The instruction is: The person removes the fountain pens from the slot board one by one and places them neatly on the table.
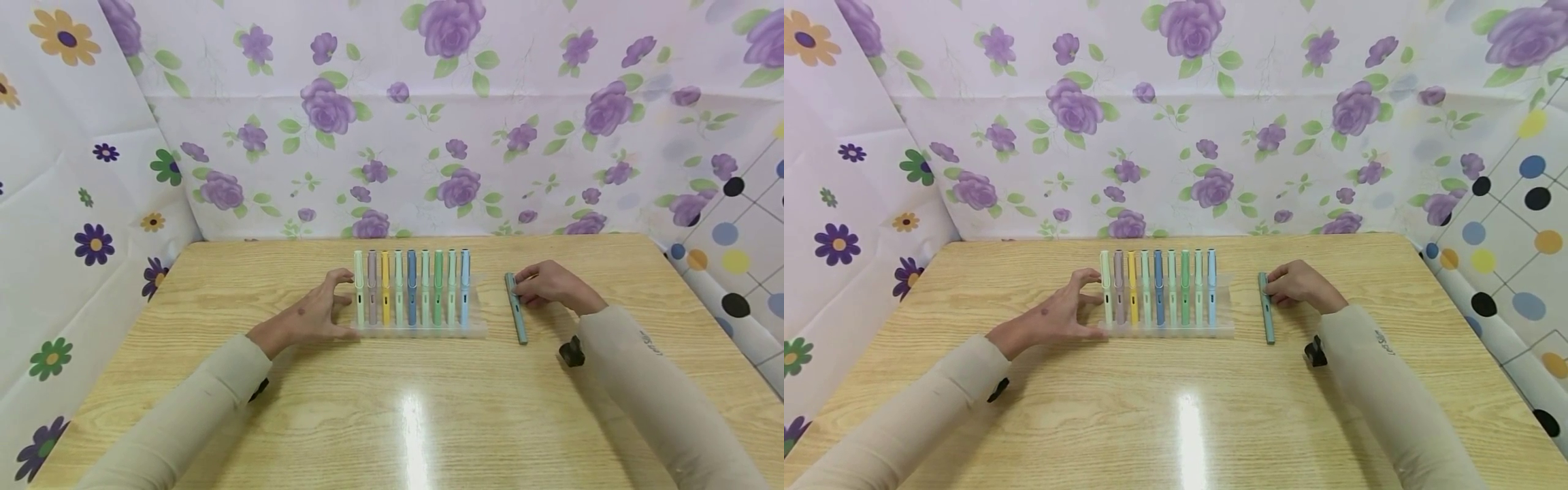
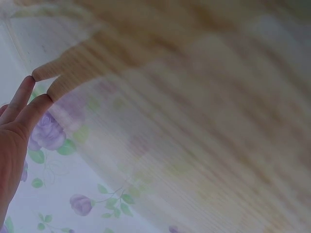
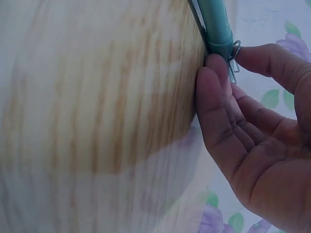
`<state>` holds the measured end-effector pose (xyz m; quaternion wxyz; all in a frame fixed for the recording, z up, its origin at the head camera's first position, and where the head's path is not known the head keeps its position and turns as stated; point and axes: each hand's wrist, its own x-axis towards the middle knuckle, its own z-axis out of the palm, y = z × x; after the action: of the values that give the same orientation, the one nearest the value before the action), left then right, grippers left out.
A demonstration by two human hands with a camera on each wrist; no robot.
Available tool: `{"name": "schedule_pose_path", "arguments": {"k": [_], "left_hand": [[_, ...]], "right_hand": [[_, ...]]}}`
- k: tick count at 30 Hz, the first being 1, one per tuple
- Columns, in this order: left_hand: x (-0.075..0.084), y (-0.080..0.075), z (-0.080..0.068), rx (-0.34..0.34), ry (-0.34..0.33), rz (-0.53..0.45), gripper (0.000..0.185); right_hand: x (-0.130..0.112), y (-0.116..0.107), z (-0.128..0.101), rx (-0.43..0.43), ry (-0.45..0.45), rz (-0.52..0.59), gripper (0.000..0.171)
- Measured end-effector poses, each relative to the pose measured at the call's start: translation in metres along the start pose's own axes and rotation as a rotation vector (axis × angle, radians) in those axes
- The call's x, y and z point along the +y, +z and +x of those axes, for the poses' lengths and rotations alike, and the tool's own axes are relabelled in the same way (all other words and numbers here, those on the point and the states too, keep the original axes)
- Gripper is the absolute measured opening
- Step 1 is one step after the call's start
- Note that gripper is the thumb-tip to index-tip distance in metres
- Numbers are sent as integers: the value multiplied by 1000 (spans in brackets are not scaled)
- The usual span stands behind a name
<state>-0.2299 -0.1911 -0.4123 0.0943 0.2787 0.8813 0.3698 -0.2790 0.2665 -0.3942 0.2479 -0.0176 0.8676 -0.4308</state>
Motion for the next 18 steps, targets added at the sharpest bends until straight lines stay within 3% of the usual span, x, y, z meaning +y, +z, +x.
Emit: {"name": "schedule_pose_path", "arguments": {"k": [18], "left_hand": [[0,0,1,-7,-5,-13,100]], "right_hand": [[0,10,3,57,-15,-19,52]]}}
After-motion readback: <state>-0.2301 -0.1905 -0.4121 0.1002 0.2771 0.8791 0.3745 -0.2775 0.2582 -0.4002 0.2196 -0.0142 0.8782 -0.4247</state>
